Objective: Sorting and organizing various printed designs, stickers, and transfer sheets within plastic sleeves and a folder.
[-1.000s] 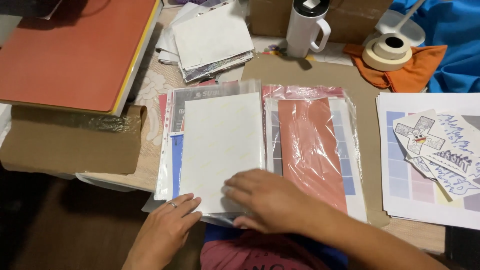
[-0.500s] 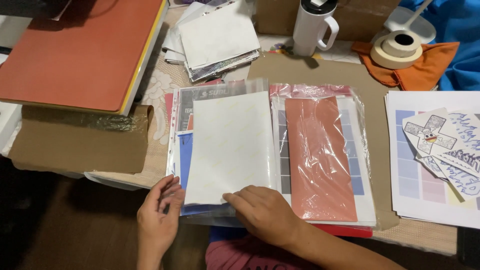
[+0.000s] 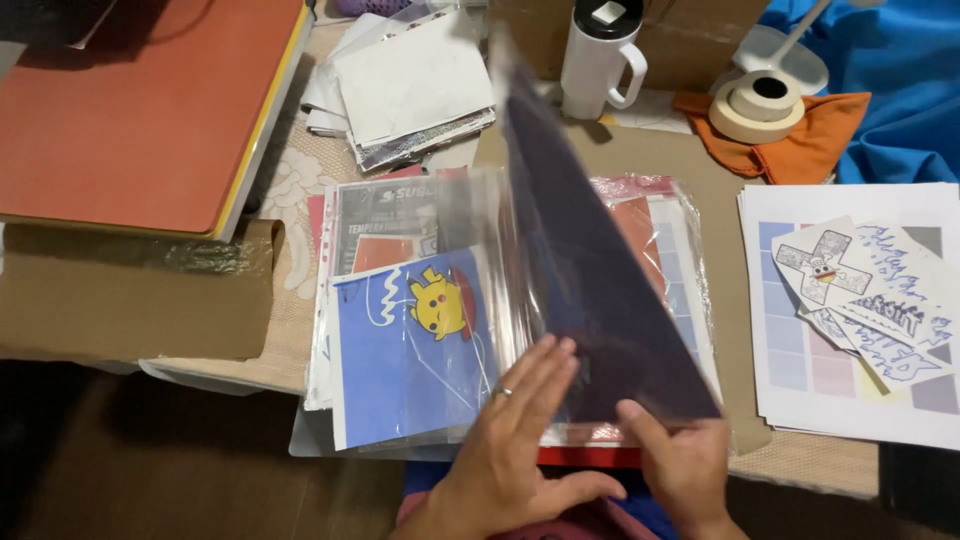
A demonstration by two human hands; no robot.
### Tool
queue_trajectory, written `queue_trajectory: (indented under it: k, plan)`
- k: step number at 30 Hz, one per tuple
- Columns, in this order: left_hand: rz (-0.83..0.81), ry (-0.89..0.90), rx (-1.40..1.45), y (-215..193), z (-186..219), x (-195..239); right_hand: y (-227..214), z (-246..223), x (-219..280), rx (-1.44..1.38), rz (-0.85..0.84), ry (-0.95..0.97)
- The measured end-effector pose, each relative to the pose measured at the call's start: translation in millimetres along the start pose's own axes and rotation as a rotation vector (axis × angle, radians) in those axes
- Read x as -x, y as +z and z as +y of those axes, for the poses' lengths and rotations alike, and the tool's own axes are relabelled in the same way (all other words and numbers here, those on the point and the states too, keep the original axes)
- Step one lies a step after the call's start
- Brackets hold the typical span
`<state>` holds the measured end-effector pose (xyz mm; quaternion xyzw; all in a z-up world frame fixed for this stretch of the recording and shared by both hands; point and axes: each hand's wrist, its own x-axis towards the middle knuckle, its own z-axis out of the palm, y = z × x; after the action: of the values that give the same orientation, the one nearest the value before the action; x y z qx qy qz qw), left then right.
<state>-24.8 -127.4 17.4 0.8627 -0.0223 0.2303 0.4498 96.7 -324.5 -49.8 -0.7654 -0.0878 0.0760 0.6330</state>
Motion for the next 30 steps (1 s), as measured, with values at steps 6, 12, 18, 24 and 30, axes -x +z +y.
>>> queue_trajectory:
  k: [6,12,18,24,30]
  plan:
    - [-0.105,0.389,-0.321,33,-7,-14,-62,-23,-15,-0.063,0.212,-0.011]
    - [-0.108,0.488,-0.403,43,-22,-8,-84,-26,-25,0.08,0.048,0.323]
    - [-0.138,0.427,-0.414,34,-19,-6,-82,-22,-32,0.203,0.117,0.398]
    - [-0.249,0.372,-0.333,-17,-17,10,-85,-29,-30,0.781,0.121,0.264]
    - [-0.397,-0.103,-0.728,-99,-76,68,-82,-29,-15,0.862,0.185,-0.343]
